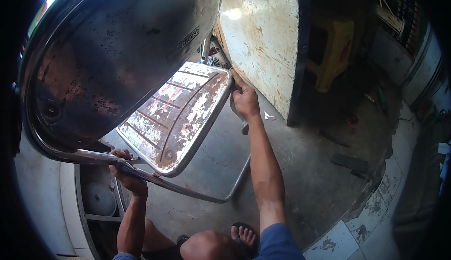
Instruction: The person sands the metal frame of a folding chair using sandpaper, then retrieves a seat cushion from a pile of furniture and places it onto the frame before connecting a pneumatic nail gun to an air compressor.
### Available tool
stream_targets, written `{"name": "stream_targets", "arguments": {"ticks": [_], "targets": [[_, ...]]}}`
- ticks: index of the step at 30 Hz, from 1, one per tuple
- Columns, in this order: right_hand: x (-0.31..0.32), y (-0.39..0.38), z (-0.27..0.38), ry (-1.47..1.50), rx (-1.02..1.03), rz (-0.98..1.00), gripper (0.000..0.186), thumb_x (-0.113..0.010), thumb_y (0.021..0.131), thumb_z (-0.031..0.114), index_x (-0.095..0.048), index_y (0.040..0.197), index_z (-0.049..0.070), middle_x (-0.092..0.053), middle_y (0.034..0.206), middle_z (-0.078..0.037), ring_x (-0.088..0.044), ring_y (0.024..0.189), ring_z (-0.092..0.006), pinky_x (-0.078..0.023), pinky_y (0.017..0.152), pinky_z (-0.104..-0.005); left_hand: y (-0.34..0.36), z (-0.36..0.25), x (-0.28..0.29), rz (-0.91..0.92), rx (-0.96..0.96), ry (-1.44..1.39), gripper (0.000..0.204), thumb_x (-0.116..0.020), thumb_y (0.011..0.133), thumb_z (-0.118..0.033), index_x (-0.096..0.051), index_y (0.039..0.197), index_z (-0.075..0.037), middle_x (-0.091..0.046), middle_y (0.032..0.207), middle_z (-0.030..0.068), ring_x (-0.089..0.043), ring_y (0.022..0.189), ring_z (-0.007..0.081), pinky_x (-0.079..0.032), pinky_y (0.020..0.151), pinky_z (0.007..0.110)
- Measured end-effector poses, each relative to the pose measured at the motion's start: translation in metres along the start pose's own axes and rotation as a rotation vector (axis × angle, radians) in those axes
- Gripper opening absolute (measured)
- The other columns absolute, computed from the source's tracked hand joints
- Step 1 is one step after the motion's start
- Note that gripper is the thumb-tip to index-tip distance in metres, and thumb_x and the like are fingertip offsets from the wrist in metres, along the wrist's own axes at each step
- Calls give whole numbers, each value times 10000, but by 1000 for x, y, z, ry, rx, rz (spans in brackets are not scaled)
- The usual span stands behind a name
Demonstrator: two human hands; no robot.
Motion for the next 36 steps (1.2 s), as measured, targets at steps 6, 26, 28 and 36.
{"name": "stream_targets", "arguments": {"ticks": [6,26,28,36], "targets": [[-11,1,-8,237,-24,55,636,-460,775,-135,-581,1337,137,-653,1189,-72,-607,970,-149,-474,878,-251,0,5,4,-2,-39,-41,359,-310,970,-403,-435,963,-66,-427,898,54,-414,847,167,-351,804,337],[-96,-207,208,-302,691,373,431,-572,778,-67,-671,1180,54,-662,1180,-105,-627,1106,-283,-523,920,-358,10,-1,5,60,35,-23,458,-243,1023,-461,-477,933,-78,-423,818,2,-385,769,110,-319,711,270],[-102,-213,212,-316,752,409,397,-588,790,-21,-676,1169,57,-676,1160,-81,-609,1133,-299,-525,903,-365,9,6,15,116,43,29,488,-228,1028,-468,-502,959,-70,-425,786,-16,-385,740,91,-327,693,260],[-104,-292,179,69,194,256,489,-526,865,-32,-501,1353,-22,-580,1287,-224,-552,1218,-354,-430,1025,-404,4,2,14,368,136,25,517,-179,1042,-449,-512,1099,-58,-465,862,0,-429,732,70,-351,595,221]]}}
Point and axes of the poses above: each hand's wrist, its own y-axis towards the middle knuckle, its own x-axis out of the back of the hand, z = x × y, the point moved 8 cm from there along y, towards the middle knuckle
